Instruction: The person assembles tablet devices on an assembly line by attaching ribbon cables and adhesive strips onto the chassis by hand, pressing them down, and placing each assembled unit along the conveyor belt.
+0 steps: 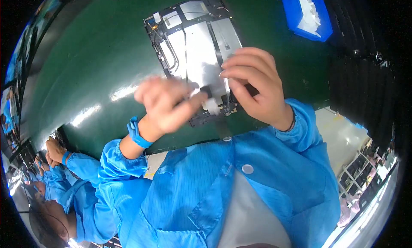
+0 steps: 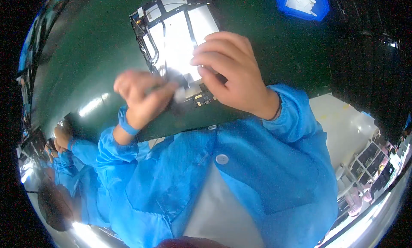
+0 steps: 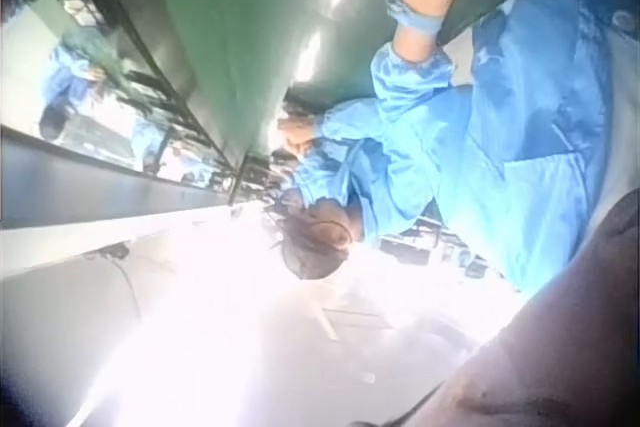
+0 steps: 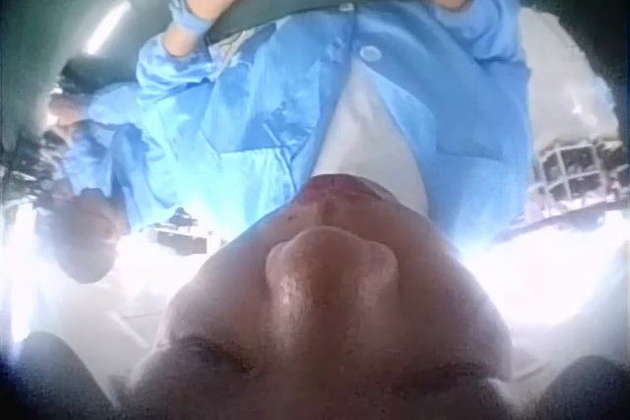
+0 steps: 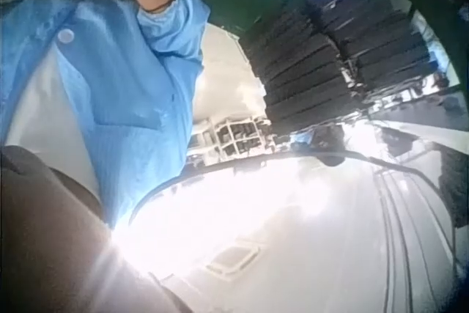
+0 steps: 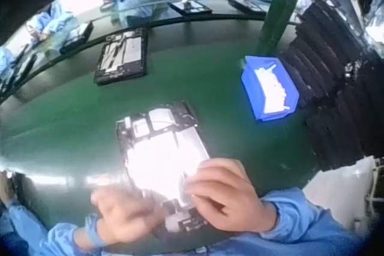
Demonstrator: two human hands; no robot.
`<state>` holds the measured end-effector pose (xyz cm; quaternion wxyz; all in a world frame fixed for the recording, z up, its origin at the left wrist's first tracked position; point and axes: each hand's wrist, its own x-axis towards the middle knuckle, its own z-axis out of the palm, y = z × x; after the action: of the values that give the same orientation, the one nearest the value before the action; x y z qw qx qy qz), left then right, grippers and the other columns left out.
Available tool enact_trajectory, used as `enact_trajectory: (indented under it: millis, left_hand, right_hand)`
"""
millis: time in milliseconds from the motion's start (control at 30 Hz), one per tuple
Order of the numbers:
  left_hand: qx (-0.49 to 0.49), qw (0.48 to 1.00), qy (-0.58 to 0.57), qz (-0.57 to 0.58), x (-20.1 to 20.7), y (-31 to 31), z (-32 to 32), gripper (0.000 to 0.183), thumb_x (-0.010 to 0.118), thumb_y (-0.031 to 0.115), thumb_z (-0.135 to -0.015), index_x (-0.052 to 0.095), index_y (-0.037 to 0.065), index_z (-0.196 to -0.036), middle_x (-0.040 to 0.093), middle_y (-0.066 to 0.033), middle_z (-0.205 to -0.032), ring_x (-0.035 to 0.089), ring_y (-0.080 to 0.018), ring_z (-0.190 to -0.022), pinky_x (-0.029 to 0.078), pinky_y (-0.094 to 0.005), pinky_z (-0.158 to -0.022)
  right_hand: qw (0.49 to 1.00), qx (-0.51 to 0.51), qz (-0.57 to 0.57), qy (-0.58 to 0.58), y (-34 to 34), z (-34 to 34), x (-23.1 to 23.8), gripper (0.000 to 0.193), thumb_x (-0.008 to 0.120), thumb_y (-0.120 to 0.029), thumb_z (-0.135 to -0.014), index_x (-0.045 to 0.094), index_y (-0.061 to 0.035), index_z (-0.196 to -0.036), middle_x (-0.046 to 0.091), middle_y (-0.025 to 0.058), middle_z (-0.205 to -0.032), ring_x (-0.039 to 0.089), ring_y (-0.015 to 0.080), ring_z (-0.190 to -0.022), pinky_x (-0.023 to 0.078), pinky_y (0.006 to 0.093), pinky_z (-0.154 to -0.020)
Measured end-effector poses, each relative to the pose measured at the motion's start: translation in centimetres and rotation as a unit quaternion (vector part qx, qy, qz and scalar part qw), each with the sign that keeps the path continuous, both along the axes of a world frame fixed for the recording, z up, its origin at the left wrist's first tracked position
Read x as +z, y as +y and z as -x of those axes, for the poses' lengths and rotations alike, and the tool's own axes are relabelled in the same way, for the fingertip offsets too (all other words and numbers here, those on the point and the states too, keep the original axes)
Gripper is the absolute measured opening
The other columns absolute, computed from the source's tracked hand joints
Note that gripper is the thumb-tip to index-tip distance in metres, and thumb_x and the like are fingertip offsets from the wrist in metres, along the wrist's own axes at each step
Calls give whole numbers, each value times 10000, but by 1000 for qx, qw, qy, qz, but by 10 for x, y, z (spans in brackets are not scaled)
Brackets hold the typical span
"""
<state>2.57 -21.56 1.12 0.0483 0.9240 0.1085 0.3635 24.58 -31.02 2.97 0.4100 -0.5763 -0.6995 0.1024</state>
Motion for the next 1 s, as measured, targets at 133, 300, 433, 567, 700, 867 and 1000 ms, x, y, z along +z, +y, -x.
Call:
enact_trajectory:
  millis: [133, 300, 433, 567, 700, 867, 1000]
  left_hand:
    - [-14, 993, -29, -118, -6, -7, 5, 132, 699, 186, -699, 693, 246, -817, 625, 67, -893, 564, -116, -871, 374, -315, -867]
    - [-53, 991, -26, -119, -4, -3, 6, 95, 676, 156, -729, 686, 196, -814, 632, 52, -903, 562, -109, -889, 418, -285, -848]
    - [-72, 989, -44, -122, -9, -5, 4, 83, 663, 136, -738, 679, 181, -806, 635, 45, -907, 557, -112, -903, 439, -275, -834]
    - [-155, 977, -47, -138, -6, -4, 7, 69, 675, 144, -746, 677, 182, -804, 649, 42, -928, 581, -130, -928, 421, -318, -881]
    - [-60, 996, -4, 59, -2, 3, 7, 109, 730, 206, -744, 690, 165, -836, 676, 23, -932, 621, -178, -966, 324, -410, -977]
    - [73, 945, -44, 317, -2, 28, -27, 145, 810, 147, -681, 707, 118, -778, 662, 23, -908, 571, -199, -988, 289, -394, -973]
    - [132, 953, -23, 270, -11, 24, -26, 173, 818, 208, -677, 708, 126, -782, 624, -21, -1099, 477, -271, -1147, 247, -425, -1001]
  right_hand:
    - [995, 60, 84, 8, 3, 11, 10, 180, 725, -73, -713, 690, -97, -888, 668, 42, -981, 582, 252, -1042, 403, 369, -897]
    - [994, 80, 68, -24, 9, 16, 4, 206, 754, -124, -692, 683, -109, -885, 658, 24, -902, 596, 219, -953, 398, 373, -862]
    - [992, 80, 36, -88, 14, 22, 6, 152, 740, -125, -708, 657, -121, -836, 625, 25, -823, 590, 217, -880, 406, 377, -829]
    - [987, 34, 18, -154, 27, 12, 8, 108, 699, -187, -768, 620, -132, -819, 581, 29, -780, 583, 205, -866, 409, 377, -804]
    - [978, -191, -54, -64, 46, -45, 23, 82, 665, -183, -834, 668, -102, -824, 676, 56, -744, 642, 282, -706, 475, 384, -646]
    - [881, -376, -69, -279, 12, -156, 26, 197, 708, -177, -851, 706, -22, -974, 715, 107, -805, 679, 163, -731, 508, 264, -665]
    - [871, -363, -90, -317, 1, -147, 20, 169, 698, -181, -804, 699, -100, -952, 702, 95, -885, 653, 291, -797, 486, 383, -724]
